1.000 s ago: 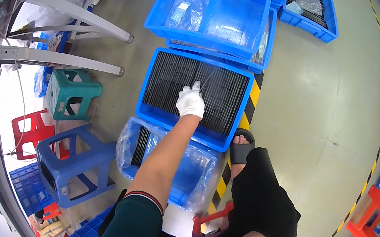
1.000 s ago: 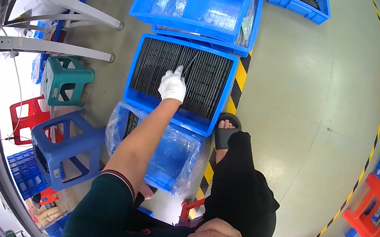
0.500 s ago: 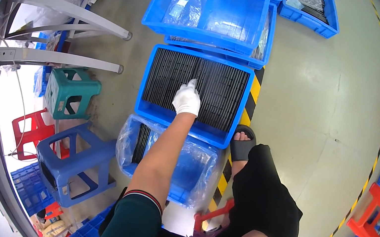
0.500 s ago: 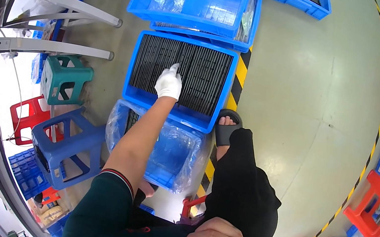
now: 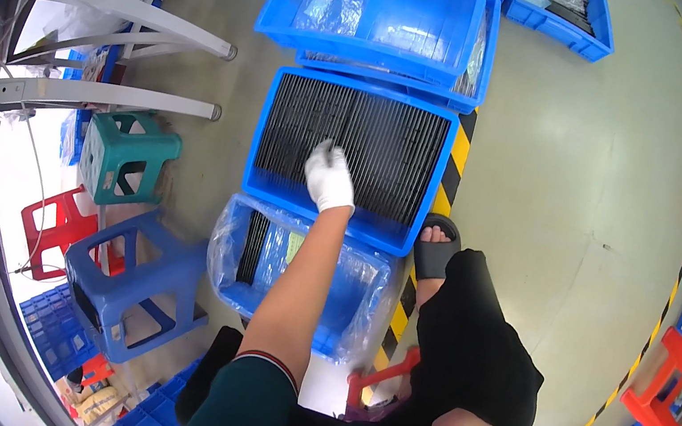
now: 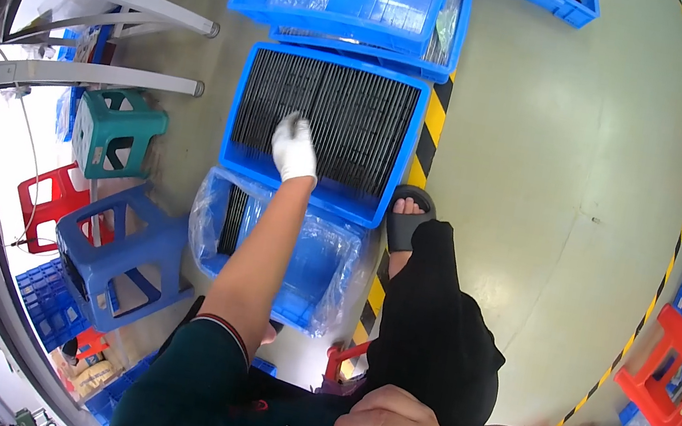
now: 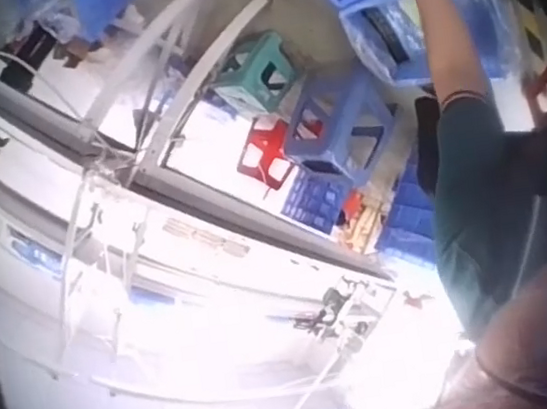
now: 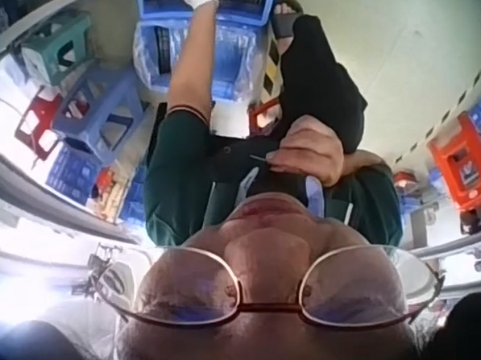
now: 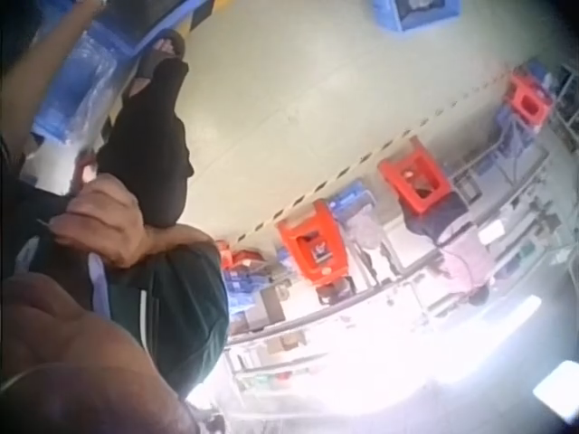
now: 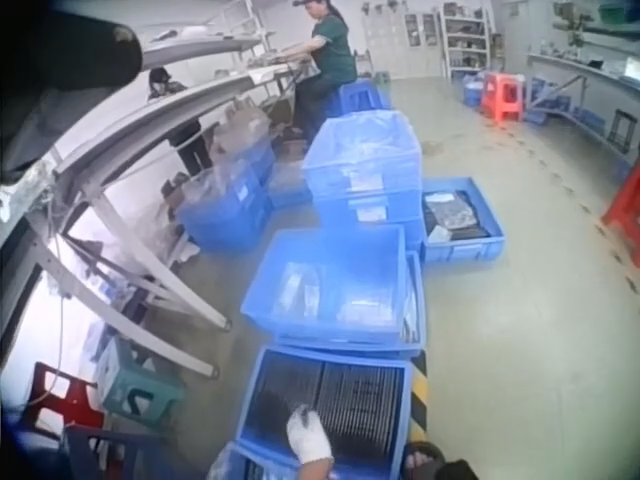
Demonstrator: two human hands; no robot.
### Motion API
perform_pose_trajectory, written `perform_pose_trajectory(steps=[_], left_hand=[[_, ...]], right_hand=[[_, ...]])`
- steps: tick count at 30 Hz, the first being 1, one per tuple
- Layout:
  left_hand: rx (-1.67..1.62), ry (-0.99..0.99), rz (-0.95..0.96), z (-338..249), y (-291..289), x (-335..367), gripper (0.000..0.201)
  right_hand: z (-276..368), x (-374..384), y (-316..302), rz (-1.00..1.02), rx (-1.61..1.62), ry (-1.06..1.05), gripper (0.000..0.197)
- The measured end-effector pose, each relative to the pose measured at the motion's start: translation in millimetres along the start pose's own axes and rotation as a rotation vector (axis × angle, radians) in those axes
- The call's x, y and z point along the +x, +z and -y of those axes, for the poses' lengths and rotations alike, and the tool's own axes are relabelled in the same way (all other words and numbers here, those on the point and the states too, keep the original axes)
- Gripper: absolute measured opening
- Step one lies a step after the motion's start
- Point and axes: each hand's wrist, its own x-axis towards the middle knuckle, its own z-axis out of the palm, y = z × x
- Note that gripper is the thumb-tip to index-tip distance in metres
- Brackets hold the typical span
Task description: Inspect small black rods and place them into a slotted blue tray for sorting or organization.
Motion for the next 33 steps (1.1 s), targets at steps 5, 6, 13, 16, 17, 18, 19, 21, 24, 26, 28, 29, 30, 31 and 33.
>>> perform_pose_trajectory(steps=[5,6,13,16,17,18,19,21,24,26,28,29,30,31,33], left_hand=[[-0.823,-1.030,-0.029,20.7,-29.6,-36.6,0.078],[-0.962,-1.166,-0.031,23.1,-33.3,-36.5,0.083],[-1.174,-1.371,-0.044,16.0,-13.9,-23.8,0.085],[-1.193,-1.242,-0.013,33.6,-7.4,-5.3,0.079],[-1.092,-1.232,-0.056,27.2,-0.9,-7.2,0.077],[-1.111,-1.233,-0.047,22.7,0.6,-11.8,0.077],[-1.114,-1.239,-0.042,18.7,1.9,-14.5,0.077],[-1.200,-1.233,0.005,17.9,5.3,-15.9,0.075],[-1.261,-1.198,0.032,29.9,-8.7,-15.4,0.076],[-1.289,-1.184,0.032,49.7,-14.2,-10.8,0.080],[-1.208,-1.176,-0.014,43.7,-8.2,-5.3,0.076],[-1.132,-1.216,-0.039,35.8,-3.6,0.7,0.077],[-1.010,-1.164,-0.050,24.3,-0.4,1.1,0.079],[-1.013,-1.166,-0.050,23.3,-1.4,-0.1,0.079],[-1.198,-1.219,-0.001,32.0,-5.4,-1.4,0.082]], right_hand=[[3.3,-1.9,1.1,-0.029,0.004,0.015,0.022],[2.5,-2.0,1.5,-0.027,0.012,0.013,0.022],[3.2,-4.4,-2.1,-0.029,0.041,0.005,0.023],[4.6,-1.6,0.8,-0.034,0.072,0.006,0.024],[3.9,-2.2,-0.7,-0.033,0.060,0.009,0.025],[3.3,-2.9,-1.3,-0.032,0.053,0.013,0.025],[2.5,-3.7,-1.6,-0.034,0.045,0.015,0.025],[2.0,-3.1,-3.3,-0.037,0.034,0.014,0.024],[1.4,-1.3,-4.4,-0.010,0.011,-0.040,0.024],[0.2,-2.4,-1.3,0.007,0.046,-0.026,0.024],[-1.6,-1.7,0.4,0.006,0.037,-0.026,0.024],[-0.7,-1.7,0.0,0.011,0.034,-0.022,0.025],[-0.1,-1.2,0.0,0.013,0.030,-0.021,0.025],[0.2,-0.3,0.3,0.028,0.024,-0.017,0.024],[1.6,0.5,-0.5,0.049,0.022,-0.028,0.024]])
